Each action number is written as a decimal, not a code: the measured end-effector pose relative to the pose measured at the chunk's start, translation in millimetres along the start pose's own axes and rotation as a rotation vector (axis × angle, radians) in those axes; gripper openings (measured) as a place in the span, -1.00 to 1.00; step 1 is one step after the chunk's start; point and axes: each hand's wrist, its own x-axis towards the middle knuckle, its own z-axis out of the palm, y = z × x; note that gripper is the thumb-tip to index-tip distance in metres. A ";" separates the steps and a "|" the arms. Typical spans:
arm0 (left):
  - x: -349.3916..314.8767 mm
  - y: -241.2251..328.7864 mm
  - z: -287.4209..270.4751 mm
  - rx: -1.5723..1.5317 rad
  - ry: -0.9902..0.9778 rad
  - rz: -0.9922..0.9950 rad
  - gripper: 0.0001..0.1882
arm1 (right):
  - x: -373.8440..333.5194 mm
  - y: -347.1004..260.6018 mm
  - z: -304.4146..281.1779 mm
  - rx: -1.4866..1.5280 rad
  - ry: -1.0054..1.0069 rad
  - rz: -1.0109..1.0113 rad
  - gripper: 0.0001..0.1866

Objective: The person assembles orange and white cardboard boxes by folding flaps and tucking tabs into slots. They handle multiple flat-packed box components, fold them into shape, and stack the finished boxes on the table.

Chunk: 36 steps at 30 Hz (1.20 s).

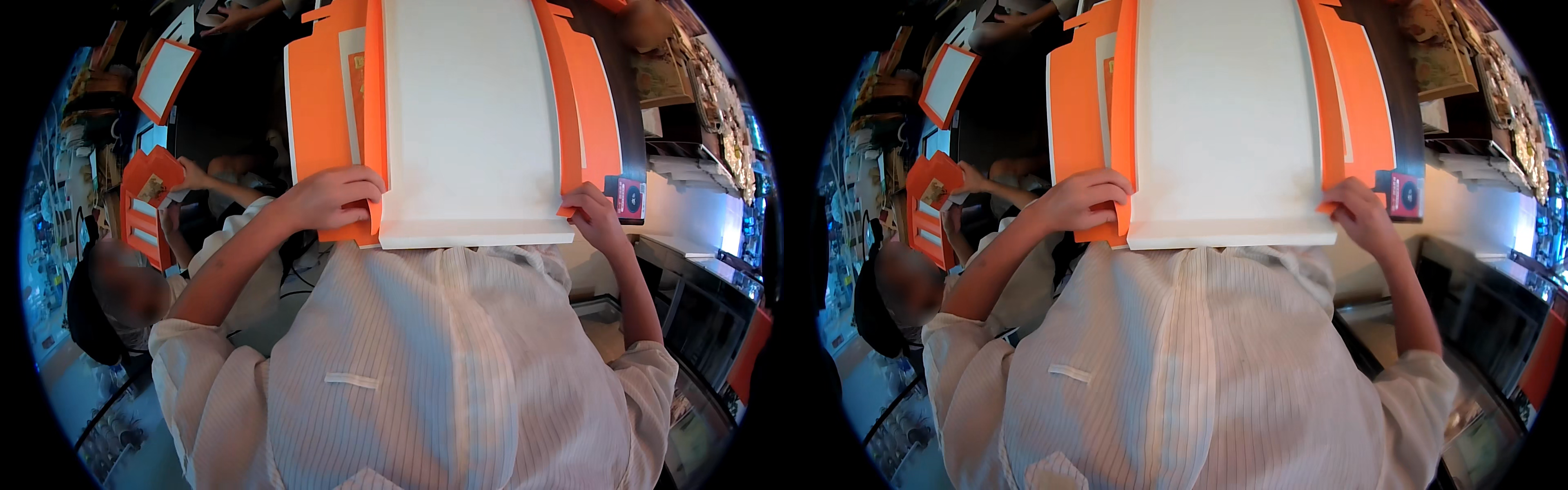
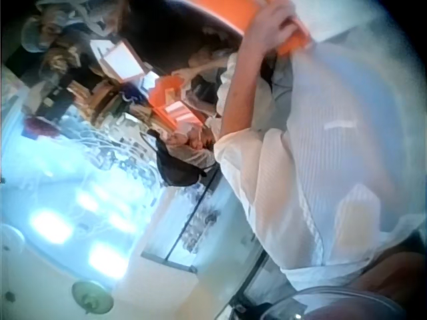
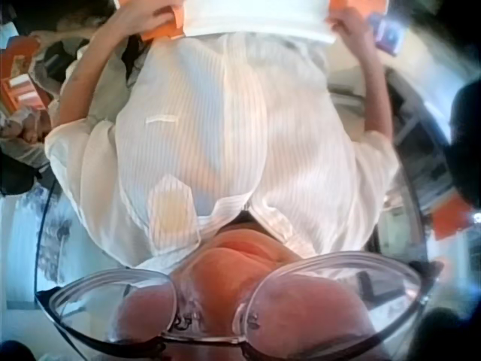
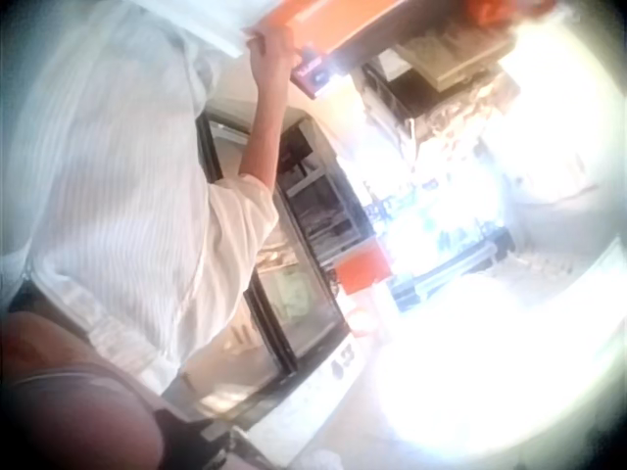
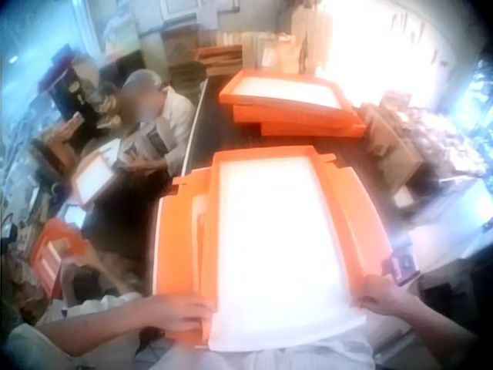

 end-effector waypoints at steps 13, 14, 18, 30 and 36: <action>-21.2 -7.2 5.9 0.153 0.114 0.146 -0.80 | 2.7 11.8 8.8 -0.020 0.044 -0.005 -0.57; -21.8 -7.6 6.8 0.120 0.134 0.153 -0.81 | 2.4 12.6 9.7 -0.021 0.051 -0.013 -0.57; -25.8 -7.0 15.9 0.021 0.189 0.085 -0.85 | 3.1 11.7 10.8 -0.002 0.057 0.003 -0.57; -8.5 18.3 16.3 -0.162 0.255 -0.283 -0.87 | 2.9 5.0 14.7 0.002 0.039 0.010 -0.55; 28.6 35.4 6.1 -0.081 0.132 -0.607 -0.82 | 0.3 0.0 18.4 0.038 0.000 0.031 -0.62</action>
